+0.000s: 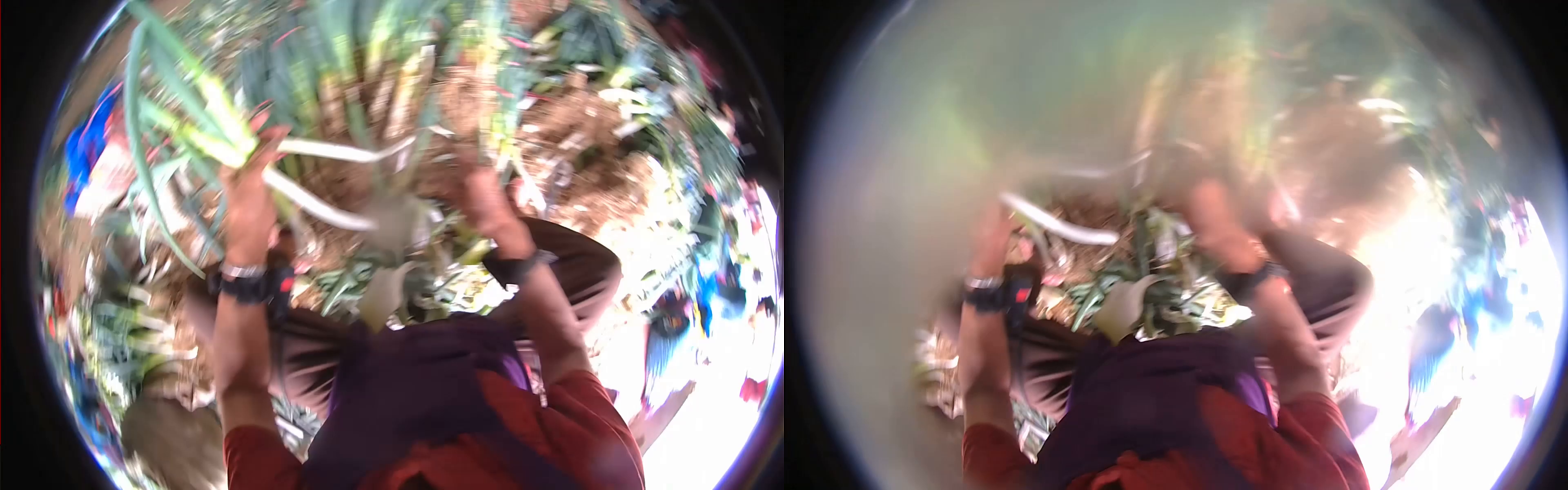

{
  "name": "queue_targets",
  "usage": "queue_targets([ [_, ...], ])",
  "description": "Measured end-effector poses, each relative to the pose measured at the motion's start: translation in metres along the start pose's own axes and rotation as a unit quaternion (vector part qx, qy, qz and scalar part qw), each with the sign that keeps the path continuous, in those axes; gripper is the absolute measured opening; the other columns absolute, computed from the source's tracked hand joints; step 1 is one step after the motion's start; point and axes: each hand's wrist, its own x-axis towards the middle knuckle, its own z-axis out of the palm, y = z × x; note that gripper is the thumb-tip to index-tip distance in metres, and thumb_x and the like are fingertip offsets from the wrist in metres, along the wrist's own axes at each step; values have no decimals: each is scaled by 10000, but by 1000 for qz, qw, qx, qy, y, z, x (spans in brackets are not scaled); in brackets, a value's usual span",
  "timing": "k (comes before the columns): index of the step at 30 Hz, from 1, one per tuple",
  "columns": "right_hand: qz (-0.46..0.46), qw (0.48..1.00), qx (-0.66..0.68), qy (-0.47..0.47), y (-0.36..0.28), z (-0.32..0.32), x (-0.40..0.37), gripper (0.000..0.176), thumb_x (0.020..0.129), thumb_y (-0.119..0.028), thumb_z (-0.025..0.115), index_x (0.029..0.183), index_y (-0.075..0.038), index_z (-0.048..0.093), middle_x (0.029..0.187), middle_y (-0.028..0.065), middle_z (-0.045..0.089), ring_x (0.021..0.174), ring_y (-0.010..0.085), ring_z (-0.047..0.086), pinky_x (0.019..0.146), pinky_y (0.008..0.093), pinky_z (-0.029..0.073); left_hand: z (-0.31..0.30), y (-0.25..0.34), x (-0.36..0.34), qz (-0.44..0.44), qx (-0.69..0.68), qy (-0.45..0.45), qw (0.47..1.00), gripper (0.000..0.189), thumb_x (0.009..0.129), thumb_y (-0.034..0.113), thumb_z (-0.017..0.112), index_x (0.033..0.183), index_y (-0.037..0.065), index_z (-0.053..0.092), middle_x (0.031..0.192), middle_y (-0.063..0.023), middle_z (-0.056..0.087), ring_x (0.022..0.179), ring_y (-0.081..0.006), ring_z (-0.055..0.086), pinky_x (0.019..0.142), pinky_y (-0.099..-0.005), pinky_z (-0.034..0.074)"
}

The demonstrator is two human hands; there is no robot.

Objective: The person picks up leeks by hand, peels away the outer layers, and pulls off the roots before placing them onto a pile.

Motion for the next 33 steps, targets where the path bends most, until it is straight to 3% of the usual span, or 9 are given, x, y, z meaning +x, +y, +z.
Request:
queue_targets([
  [2, 7, 863, -501, -69, -47, 78, -8, 656, 879, -329, 666, 1378, -16, 377, 1048, 231, 636, 950, 276, 658, 805, 379, 531, 29, 16, -1, 48, 163, -61, 983, 398, 823, -43, 604, 1206, 64, 620, 1284, -170, 540, 1140, -245, 579, 939, -353, 522],
  [5, -452, 736, -503, -37, 47, 93, 28, 678, 811, -292, 741, 1319, 5, 406, 816, 237, 638, 698, 396, 642, 667, 437, 534, 53, 29, 5, -184, -191, -5, 964, 552, 871, 18, 577, 1390, 80, 399, 1369, -197, 456, 1205, -308, 532, 1042, -433, 443],
  [11, -251, 872, -399, -128, 77, 84, 1, 505, 834, -173, 678, 1209, -3, 387, 922, 272, 610, 866, 466, 605, 697, 483, 518, 73, 25, 26, -262, -442, 138, 846, 645, 904, 65, 576, 1457, 57, 244, 1395, -178, 431, 1262, -385, 479, 1105, -505, 378],
  [17, -192, 895, -399, 46, 37, 31, -57, 348, 913, -174, 612, 1146, 0, 421, 872, 132, 580, 765, 237, 613, 615, 356, 491, 187, 83, 51, -202, -411, 7, 889, 589, 907, 212, 644, 1422, 94, 383, 1325, -195, 532, 1195, -371, 553, 1003, -493, 479],
  [20, -178, 954, 228, 74, 24, -16, -60, 372, 983, -315, 513, 1178, -7, 437, 1005, 88, 595, 873, 217, 591, 670, 371, 499, 250, 154, 56, -176, -370, -151, 900, 620, 906, 150, 645, 1446, 91, 347, 1355, -156, 494, 1108, -264, 593, 955, -428, 512],
  [23, -363, 908, 5, 207, -82, -88, -92, 387, 989, -340, 501, 1213, -30, 444, 993, 63, 581, 838, 187, 577, 691, 353, 507, 287, 201, 41, -103, -392, -294, 866, 595, 922, 144, 620, 1439, 60, 338, 1368, -182, 485, 1181, -269, 556, 991, -408, 475],
  [28, -346, 414, -615, 575, -250, -407, -153, 314, 936, -267, 541, 880, 33, 613, 757, 164, 628, 659, 225, 570, 593, 394, 468, 275, 157, -12, -183, -373, -493, 764, 536, 967, 133, 554, 1442, 18, 333, 1368, -157, 501, 1225, -209, 525, 1028, -370, 428],
  [29, -288, 504, -565, 586, -289, -442, -174, 395, 935, -312, 507, 814, 38, 644, 705, 200, 621, 658, 255, 582, 607, 416, 470, 266, 138, -28, -236, -378, -486, 751, 519, 973, 183, 567, 1418, 0, 371, 1319, -139, 547, 1209, -182, 532, 1032, -340, 421],
  [33, -231, 361, -740, 518, -380, -551, -255, 446, 937, -384, 480, 933, 26, 654, 806, 149, 658, 746, 236, 620, 686, 410, 482, 204, 81, -62, -331, -300, -458, 768, 500, 959, 260, 597, 1345, -27, 461, 1209, -171, 615, 1131, -219, 597, 985, -342, 474],
])
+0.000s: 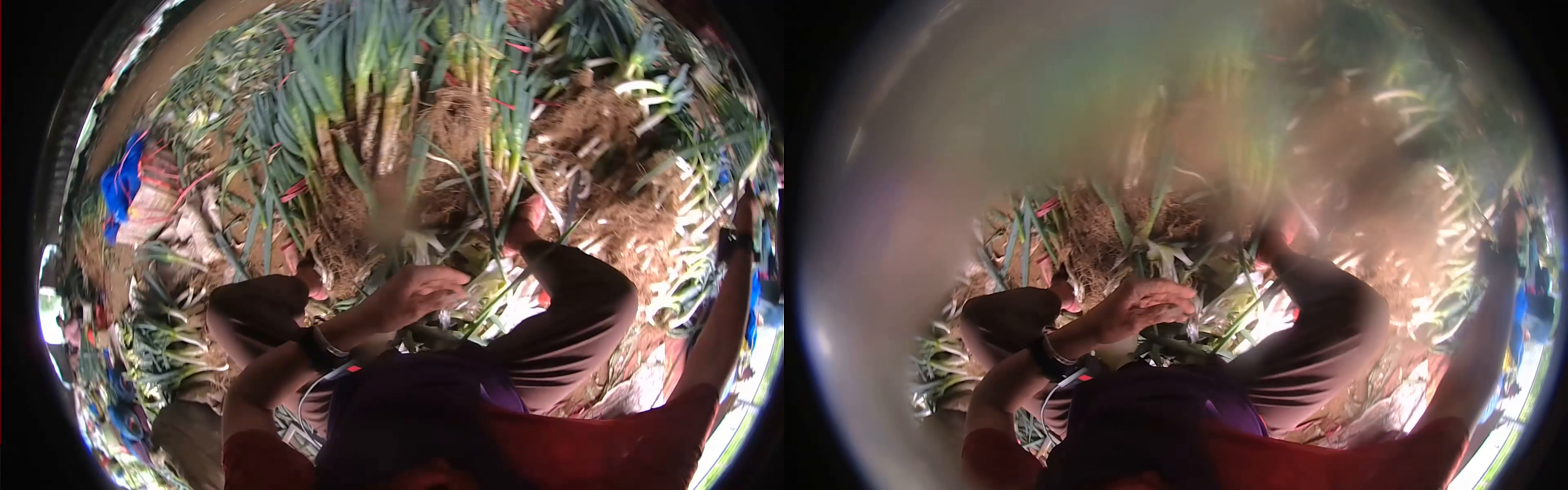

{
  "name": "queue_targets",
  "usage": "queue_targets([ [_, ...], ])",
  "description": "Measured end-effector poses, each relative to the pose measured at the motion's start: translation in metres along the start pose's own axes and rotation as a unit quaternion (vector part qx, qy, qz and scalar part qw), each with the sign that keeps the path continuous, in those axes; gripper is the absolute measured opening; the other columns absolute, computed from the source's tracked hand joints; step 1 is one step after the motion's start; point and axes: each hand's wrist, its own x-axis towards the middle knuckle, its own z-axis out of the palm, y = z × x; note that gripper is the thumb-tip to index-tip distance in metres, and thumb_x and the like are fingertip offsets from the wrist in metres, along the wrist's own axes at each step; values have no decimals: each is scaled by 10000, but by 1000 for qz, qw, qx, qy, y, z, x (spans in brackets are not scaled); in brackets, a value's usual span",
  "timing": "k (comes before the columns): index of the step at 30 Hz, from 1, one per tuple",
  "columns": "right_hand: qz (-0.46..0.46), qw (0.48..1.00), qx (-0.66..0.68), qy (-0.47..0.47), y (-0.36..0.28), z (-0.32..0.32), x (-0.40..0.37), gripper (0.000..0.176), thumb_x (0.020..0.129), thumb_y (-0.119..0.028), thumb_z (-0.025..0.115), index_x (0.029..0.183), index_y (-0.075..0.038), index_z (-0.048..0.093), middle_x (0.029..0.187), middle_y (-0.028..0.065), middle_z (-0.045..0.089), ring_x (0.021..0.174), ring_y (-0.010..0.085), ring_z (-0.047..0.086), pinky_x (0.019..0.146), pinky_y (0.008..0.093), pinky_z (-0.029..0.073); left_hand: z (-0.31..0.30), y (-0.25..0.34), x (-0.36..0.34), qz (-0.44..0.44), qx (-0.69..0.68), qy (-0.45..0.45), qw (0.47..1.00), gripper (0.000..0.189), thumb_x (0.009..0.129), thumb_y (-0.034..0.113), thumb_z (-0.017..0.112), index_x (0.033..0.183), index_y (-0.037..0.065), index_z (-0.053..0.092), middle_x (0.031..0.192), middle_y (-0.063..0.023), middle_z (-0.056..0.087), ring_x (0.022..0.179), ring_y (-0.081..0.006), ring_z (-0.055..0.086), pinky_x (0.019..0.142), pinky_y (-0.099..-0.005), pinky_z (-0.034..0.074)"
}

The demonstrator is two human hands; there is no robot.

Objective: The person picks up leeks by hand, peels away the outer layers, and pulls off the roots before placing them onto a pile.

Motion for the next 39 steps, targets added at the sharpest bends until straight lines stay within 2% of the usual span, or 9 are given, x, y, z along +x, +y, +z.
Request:
queue_targets([
  [4, -201, 971, -45, 125, 61, 60, 24, 483, 929, -424, 474, 1074, 1, 655, 989, 121, 691, 893, 182, 644, 796, 369, 492, -44, 6, -31, -99, 34, 118, 987, 425, 949, 226, 602, 1277, -34, 528, 1140, -188, 651, 1032, -230, 649, 907, -338, 525],
  [5, 112, 964, -161, -178, 17, 88, 15, 408, 976, -282, 392, 900, 12, 664, 748, 184, 633, 653, 348, 576, 594, 444, 439, -55, 4, -31, -87, 38, 147, 985, 424, 953, 238, 595, 1274, -31, 531, 1142, -192, 650, 1022, -229, 653, 900, -341, 528],
  [7, 184, 956, 128, -191, -109, 135, -17, 317, 974, -253, 426, 1066, -3, 596, 927, 165, 622, 797, 327, 603, 676, 432, 493, -79, 6, -30, -62, 48, 182, 980, 424, 958, 258, 588, 1269, -26, 536, 1139, -192, 651, 1007, -228, 658, 889, -343, 533],
  [11, 209, 516, 712, -428, -384, 206, -116, 416, 979, -261, 455, 1328, -36, 477, 1212, 153, 593, 1030, 318, 636, 835, 441, 562, -132, 16, -24, 14, 46, 212, 976, 426, 966, 288, 573, 1255, -25, 544, 1116, -177, 657, 984, -228, 662, 879, -340, 536],
  [13, -5, 490, 758, -430, -513, 181, -174, 437, 977, -308, 455, 1346, -73, 459, 1175, 170, 616, 1015, 321, 640, 851, 458, 547, -156, 8, -27, 37, 55, 249, 966, 419, 984, 303, 536, 1242, -27, 550, 1090, -162, 660, 976, -225, 661, 879, -337, 535],
  [21, 306, 597, 575, -469, -788, 173, -253, 305, 906, -263, 647, 1085, -26, 578, 849, 72, 617, 701, 164, 589, 598, 309, 499, -165, 28, -58, -1, 59, 268, 962, 350, 977, 218, 566, 1233, -21, 560, 1092, -137, 652, 1055, -193, 636, 906, -326, 534],
  [30, 274, 352, 766, -463, -785, 91, -192, 234, 860, -291, 680, 845, -71, 602, 778, 12, 613, 648, 103, 548, 569, 233, 415, -149, 40, -80, 67, 37, 263, 962, 281, 975, 150, 564, 1186, -35, 577, 1103, -112, 644, 1054, -174, 626, 939, -304, 508],
  [35, 254, 414, 690, -537, -758, 146, -310, 290, 879, -281, 671, 1006, -44, 563, 855, 35, 602, 839, 167, 595, 768, 342, 518, -164, 9, -62, 56, 73, 338, 937, 330, 961, 212, 589, 1191, -25, 586, 1144, -134, 650, 1074, -194, 624, 948, -299, 489],
  [39, 385, 230, 773, -449, -735, 108, -309, 231, 888, -267, 675, 959, -86, 550, 826, 17, 586, 777, 164, 594, 702, 367, 522, -169, -17, -51, 57, 163, 361, 916, 352, 955, 244, 594, 1194, -15, 592, 1165, -142, 645, 1087, -195, 610, 944, -311, 480],
])
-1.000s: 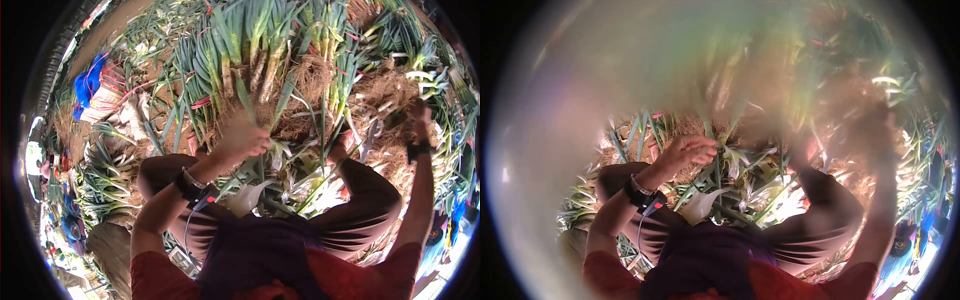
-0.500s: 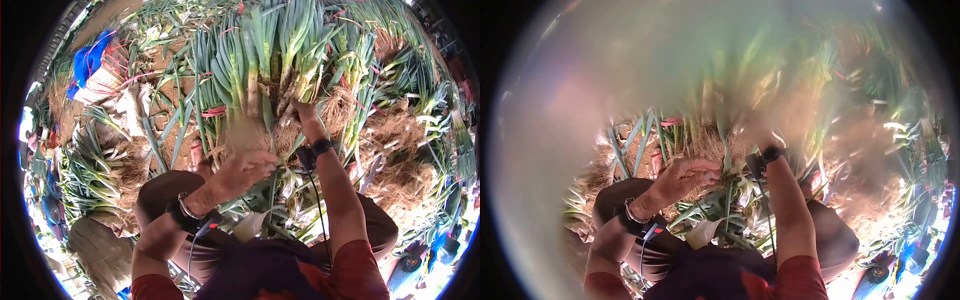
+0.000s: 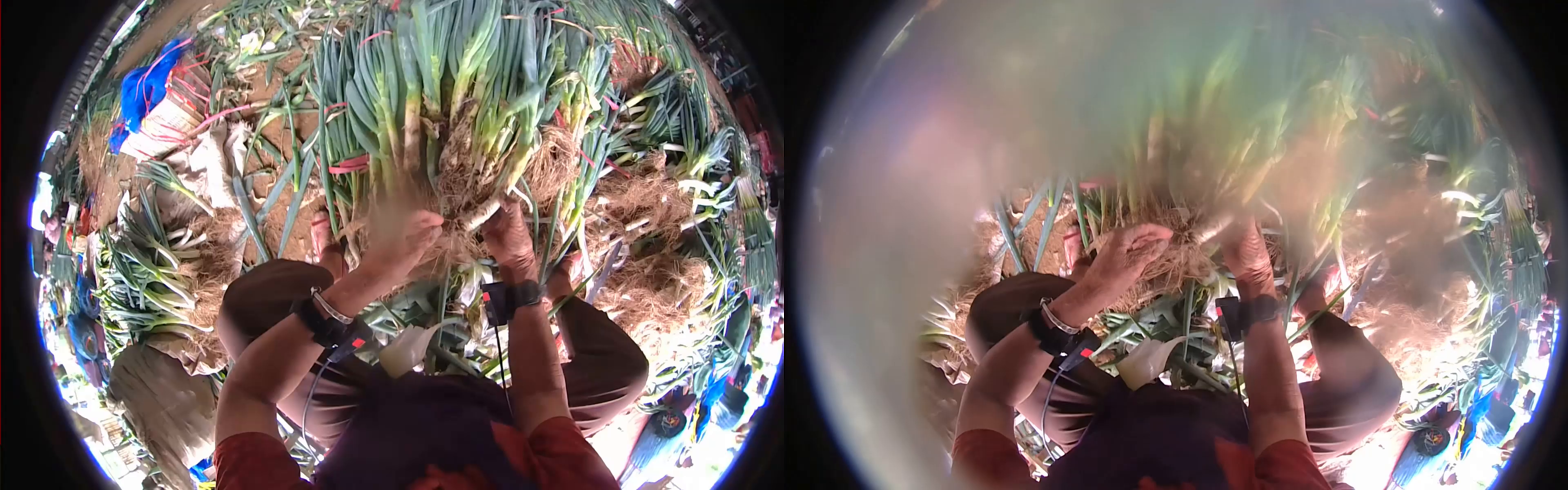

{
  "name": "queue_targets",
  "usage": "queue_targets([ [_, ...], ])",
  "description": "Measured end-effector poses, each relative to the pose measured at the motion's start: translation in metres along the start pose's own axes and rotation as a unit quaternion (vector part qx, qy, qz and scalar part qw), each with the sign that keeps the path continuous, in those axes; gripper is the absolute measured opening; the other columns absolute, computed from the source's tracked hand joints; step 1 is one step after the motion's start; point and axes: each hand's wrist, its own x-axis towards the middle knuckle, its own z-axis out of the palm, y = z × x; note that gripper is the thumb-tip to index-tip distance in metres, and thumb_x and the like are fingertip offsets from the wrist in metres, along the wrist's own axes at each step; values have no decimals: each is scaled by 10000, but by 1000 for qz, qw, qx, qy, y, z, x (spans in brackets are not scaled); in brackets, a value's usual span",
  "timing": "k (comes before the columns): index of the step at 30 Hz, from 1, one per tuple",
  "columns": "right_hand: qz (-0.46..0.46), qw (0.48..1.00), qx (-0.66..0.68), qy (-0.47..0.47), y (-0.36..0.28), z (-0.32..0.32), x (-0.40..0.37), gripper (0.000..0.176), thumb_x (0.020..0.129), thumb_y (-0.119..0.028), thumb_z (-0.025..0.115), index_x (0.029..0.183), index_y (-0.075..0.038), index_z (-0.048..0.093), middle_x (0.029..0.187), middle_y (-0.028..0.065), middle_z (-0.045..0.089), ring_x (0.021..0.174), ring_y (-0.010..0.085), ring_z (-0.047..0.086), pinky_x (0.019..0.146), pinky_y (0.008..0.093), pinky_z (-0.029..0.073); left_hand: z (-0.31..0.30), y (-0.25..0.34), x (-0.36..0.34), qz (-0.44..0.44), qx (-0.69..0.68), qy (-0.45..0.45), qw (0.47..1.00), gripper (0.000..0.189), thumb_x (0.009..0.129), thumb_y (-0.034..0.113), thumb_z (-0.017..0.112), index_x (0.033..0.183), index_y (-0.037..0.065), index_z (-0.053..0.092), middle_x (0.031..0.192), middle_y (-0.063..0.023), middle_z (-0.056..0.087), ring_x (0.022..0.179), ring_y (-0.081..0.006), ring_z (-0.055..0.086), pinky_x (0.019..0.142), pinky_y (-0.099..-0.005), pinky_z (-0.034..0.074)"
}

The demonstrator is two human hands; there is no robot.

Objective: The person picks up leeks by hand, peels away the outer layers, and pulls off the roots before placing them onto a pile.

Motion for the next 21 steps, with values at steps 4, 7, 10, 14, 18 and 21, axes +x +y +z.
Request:
queue_targets([
  [4, -21, 974, -225, -1, 15, -58, 10, 260, 882, -261, 679, 1014, -76, 552, 876, 19, 583, 715, 148, 590, 669, 343, 515, 12, -29, 16, -57, 41, 36, 997, 390, 946, 319, 600, 1180, 7, 605, 1147, -121, 654, 1098, -203, 598, 958, -334, 462],
  [7, -28, 974, -222, -41, -18, -24, -28, 336, 881, -235, 671, 1129, -46, 546, 984, 40, 606, 682, 145, 595, 646, 313, 509, 17, -60, 38, -141, 2, -37, 989, 563, 901, 480, 600, 1240, 32, 569, 1262, -147, 578, 1200, -238, 516, 1008, -410, 411],
  [10, -184, 783, -590, -72, 6, -81, -6, 444, 883, -222, 665, 1245, -12, 515, 1097, 71, 616, 732, 137, 602, 665, 300, 504, 50, -56, 42, -213, -37, -43, 975, 707, 853, 621, 594, 1287, 65, 535, 1363, -168, 487, 1306, -264, 402, 1051, -484, 353],
  [14, -96, 972, -212, 3, -9, -20, -46, 331, 910, -272, 625, 1095, -3, 569, 847, 50, 613, 701, 148, 577, 623, 298, 475, 111, -81, 59, -278, -125, 46, 951, 403, 940, 333, 580, 1165, -1, 594, 1069, -101, 626, 979, -212, 569, 880, -412, 476],
  [18, -102, 945, -307, 51, -26, 3, -88, 339, 961, -317, 558, 1055, 8, 570, 839, 25, 585, 654, 118, 533, 587, 294, 459, 135, -96, 49, -229, -322, 49, 917, 280, 965, 209, 566, 1129, -11, 621, 911, -47, 652, 788, -158, 582, 711, -321, 477],
  [21, -242, 890, -386, 22, -16, 17, -104, 353, 978, -318, 562, 1056, 26, 564, 852, 21, 574, 758, 89, 506, 666, 266, 440, 136, -75, 41, -221, -329, 67, 916, 270, 965, 164, 544, 1168, -4, 600, 909, -41, 648, 751, -143, 584, 693, -292, 484],
])
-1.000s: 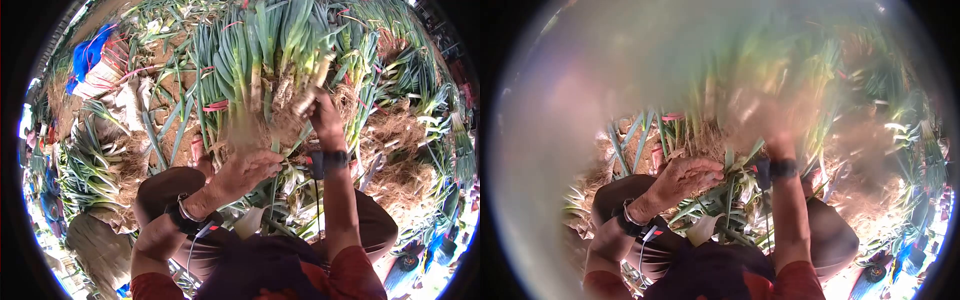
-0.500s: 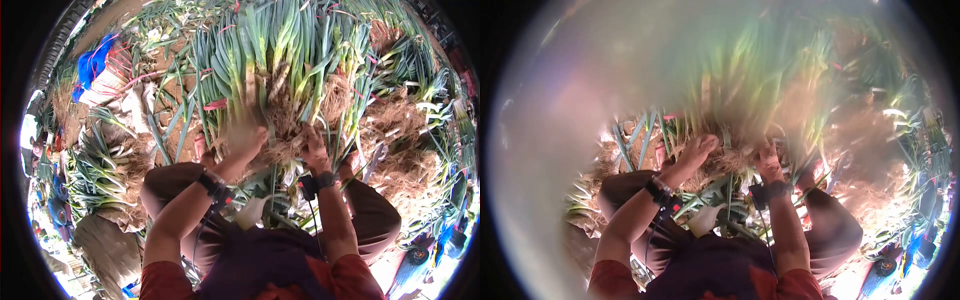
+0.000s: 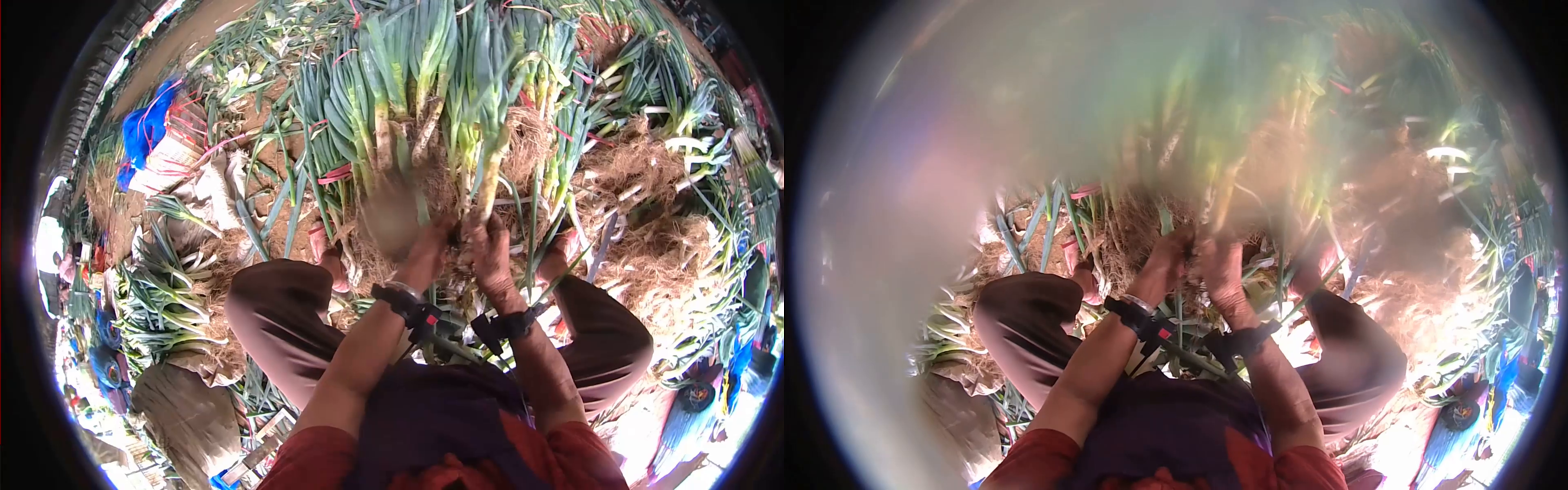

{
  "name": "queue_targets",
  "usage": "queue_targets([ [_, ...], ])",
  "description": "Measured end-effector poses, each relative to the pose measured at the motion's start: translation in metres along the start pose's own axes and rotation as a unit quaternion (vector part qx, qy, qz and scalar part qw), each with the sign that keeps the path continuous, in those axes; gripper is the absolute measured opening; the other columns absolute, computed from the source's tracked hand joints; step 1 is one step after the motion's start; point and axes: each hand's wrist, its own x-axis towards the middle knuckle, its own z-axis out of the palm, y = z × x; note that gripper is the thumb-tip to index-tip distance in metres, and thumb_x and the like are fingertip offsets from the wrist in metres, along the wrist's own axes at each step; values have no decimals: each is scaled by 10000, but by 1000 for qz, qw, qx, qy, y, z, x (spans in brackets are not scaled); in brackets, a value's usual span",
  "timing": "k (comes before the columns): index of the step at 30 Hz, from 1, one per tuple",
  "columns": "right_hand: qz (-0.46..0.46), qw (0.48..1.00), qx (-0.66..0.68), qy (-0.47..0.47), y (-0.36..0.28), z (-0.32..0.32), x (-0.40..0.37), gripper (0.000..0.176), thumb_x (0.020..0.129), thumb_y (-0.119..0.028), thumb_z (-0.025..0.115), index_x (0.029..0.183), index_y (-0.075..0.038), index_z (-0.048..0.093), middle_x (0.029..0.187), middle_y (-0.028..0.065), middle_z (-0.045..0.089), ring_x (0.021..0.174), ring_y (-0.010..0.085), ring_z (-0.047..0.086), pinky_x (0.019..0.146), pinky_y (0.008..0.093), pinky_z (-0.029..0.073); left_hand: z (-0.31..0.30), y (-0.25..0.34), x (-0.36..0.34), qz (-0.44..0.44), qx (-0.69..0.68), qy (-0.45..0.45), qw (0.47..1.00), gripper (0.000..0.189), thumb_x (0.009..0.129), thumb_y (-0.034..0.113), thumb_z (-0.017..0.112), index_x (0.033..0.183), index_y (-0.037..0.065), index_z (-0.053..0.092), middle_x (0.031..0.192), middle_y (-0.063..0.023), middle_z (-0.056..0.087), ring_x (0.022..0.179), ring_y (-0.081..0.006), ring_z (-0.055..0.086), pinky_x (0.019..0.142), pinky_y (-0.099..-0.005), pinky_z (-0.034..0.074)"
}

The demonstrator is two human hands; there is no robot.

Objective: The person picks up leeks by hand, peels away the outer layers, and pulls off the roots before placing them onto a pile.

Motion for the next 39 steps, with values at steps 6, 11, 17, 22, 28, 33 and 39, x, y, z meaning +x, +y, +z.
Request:
queue_targets([
  [6, -9, 999, 36, 3, -35, 2, -20, 284, 978, -254, 568, 1032, 25, 571, 864, 19, 576, 790, 80, 499, 691, 252, 441, -12, -14, 3, 65, 45, -46, 996, 396, 890, 207, 671, 1235, 46, 563, 1053, -89, 646, 913, -180, 611, 807, -294, 488],
  [11, -4, 995, 74, -63, -168, -16, -76, 252, 970, -257, 558, 1036, -18, 513, 794, 4, 526, 696, 78, 501, 604, 254, 432, -40, 10, -19, 263, 554, 195, 765, 523, 811, 208, 742, 1257, 25, 539, 1087, -159, 642, 996, -235, 625, 857, -305, 491],
  [17, -23, 984, -101, -142, -122, -22, -148, 329, 825, -82, 665, 1095, -1, 495, 833, 136, 558, 692, 280, 608, 621, 368, 492, 6, 103, -51, 305, 145, -169, 926, 675, 963, 479, 501, 1379, -41, 385, 1297, -273, 523, 1172, -323, 564, 978, -383, 474],
  [22, -108, 962, -169, -185, -110, -24, -162, 201, 854, -34, 609, 1026, 0, 510, 770, 94, 559, 634, 201, 574, 585, 331, 472, 68, 184, -96, 171, -113, -146, 968, 644, 894, 516, 609, 1225, -24, 497, 1010, -186, 649, 882, -281, 655, 840, -434, 535],
  [28, -34, 946, -191, -260, -86, -33, -118, 426, 901, -249, 680, 1180, 16, 497, 944, 103, 649, 833, 196, 630, 766, 335, 513, 32, 211, -118, 242, -183, -138, 943, 338, 910, 273, 665, 1094, 4, 576, 960, -101, 651, 869, -216, 646, 756, -368, 563],
  [33, 25, 974, 64, -218, -129, 35, -56, 504, 934, -292, 630, 1281, 41, 480, 1150, 118, 619, 1005, 191, 639, 867, 339, 527, 10, 207, -146, 303, -156, -118, 933, 405, 931, 340, 627, 1145, 3, 556, 992, -105, 644, 905, -219, 642, 778, -395, 562],
  [39, -180, 973, -129, -65, 11, 48, 4, 228, 961, -152, 550, 1116, 12, 584, 829, 87, 665, 798, 195, 660, 642, 309, 524, -57, 199, -126, 338, -204, -75, 916, 509, 908, 435, 628, 1176, 13, 531, 1022, -142, 638, 856, -241, 653, 753, -402, 574],
])
